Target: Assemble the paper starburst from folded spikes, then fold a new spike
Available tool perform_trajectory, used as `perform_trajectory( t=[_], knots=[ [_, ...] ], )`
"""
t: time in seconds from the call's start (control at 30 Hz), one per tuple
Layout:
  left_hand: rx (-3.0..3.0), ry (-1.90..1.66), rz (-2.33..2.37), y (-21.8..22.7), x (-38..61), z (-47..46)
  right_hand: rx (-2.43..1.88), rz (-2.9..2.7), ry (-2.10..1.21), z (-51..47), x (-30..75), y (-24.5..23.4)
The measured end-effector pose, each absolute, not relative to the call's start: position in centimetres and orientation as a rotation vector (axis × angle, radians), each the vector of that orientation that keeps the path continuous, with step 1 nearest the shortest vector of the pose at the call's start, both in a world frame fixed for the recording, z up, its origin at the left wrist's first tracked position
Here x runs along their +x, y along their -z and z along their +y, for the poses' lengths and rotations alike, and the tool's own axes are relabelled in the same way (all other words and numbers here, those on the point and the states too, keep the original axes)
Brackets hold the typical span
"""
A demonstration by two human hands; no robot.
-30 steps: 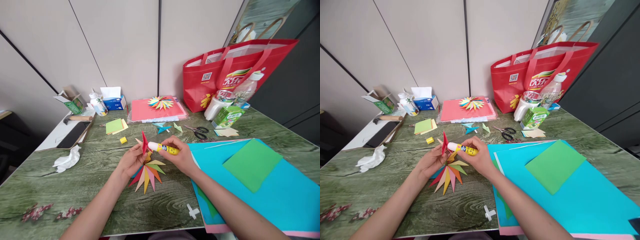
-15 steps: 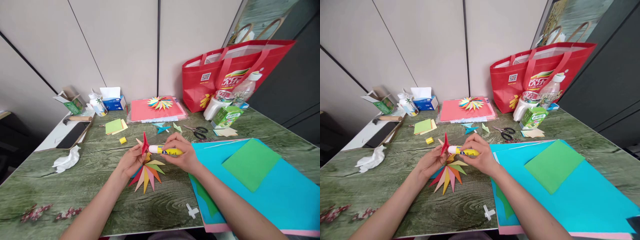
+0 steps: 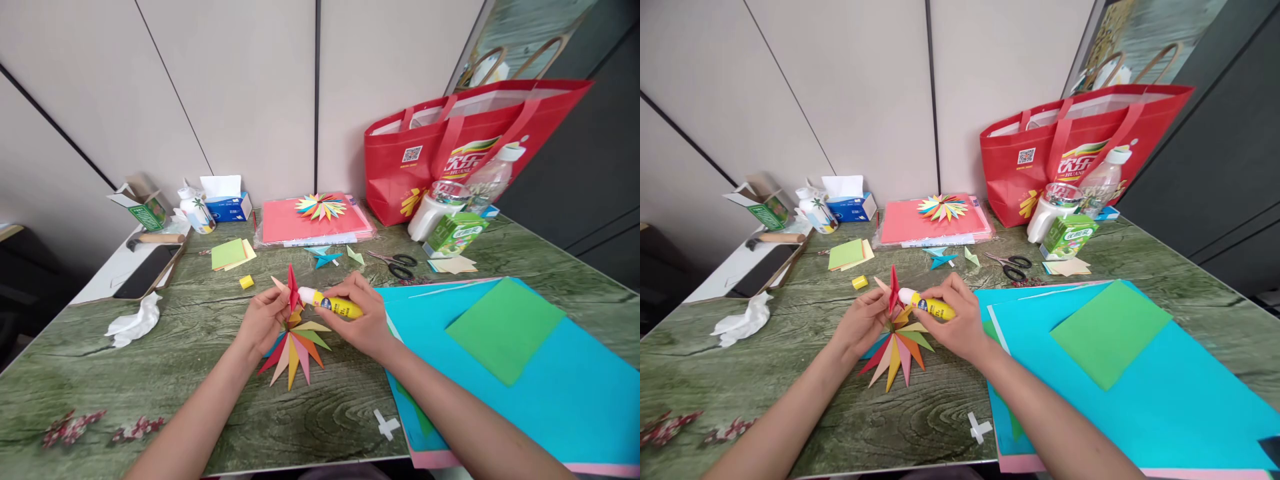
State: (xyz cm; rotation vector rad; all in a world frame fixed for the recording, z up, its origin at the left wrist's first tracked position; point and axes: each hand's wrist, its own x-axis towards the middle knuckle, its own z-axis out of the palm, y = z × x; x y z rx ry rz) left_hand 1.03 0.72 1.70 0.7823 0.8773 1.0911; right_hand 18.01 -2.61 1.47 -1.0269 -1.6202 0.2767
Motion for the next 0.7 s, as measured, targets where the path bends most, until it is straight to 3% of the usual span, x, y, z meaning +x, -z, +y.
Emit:
perform_trajectory(
  t=[0.47, 0.7],
  knots=[
    [0.962, -1.174, 0.939, -2.6, 1.2, 0.4, -1.308, -1.171, -0.592, 0.5, 21.5, 0.0],
    [0.931, -1.185, 0.885, -2.6, 0.7, 0.8, -1.819, -1.696, -0.277, 2.6, 24.7, 1.9]
  ],
)
